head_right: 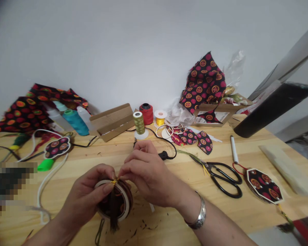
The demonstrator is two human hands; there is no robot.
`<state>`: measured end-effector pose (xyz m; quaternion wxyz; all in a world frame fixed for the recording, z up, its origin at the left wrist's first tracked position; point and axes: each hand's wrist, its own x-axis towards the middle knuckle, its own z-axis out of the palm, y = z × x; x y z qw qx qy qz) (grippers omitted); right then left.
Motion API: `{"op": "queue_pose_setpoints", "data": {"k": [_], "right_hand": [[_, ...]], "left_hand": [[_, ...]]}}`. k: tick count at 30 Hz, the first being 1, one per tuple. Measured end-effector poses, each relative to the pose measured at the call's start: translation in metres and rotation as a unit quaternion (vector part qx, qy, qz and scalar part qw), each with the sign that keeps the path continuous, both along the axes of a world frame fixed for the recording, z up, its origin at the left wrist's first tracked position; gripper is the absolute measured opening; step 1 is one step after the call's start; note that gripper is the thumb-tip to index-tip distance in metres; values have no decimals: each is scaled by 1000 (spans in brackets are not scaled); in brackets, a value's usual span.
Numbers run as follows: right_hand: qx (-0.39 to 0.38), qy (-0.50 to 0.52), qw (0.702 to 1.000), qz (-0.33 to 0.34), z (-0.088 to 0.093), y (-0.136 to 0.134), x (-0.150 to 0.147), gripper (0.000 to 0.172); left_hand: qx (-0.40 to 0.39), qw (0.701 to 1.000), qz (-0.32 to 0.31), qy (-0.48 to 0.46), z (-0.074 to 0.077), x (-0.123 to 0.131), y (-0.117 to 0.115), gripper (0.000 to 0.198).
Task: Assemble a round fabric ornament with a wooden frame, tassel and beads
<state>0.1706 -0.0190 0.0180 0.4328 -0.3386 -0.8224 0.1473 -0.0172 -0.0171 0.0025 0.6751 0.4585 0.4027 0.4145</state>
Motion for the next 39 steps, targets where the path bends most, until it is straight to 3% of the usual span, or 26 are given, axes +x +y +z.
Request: {"op": "queue_pose_setpoints", "data": {"k": [13, 23, 29, 33, 37, 39], "right_hand": [[-23, 9, 1000, 14, 4, -2, 3, 11], [-80, 85, 992, 37, 3, 1, 3, 11], [-104, 117, 987, 37, 5, 1, 2, 11], [-116, 126, 985, 24, 6, 0, 1, 14], [-128, 135, 982, 19, 5, 1, 0, 18], [-131, 136, 982, 18, 5, 1, 0, 19]], "left_hand": [[54, 997, 23, 48, -1, 0, -2, 14], [75, 995, 27, 62, 2, 1, -4, 10], [93, 993, -2, 68, -1, -2, -3, 8], [92, 993, 31, 66, -1, -1, -3, 6], [105, 992, -12, 72, -1, 0, -3, 7], [101, 992, 3, 69, -1, -1, -3, 6]]}}
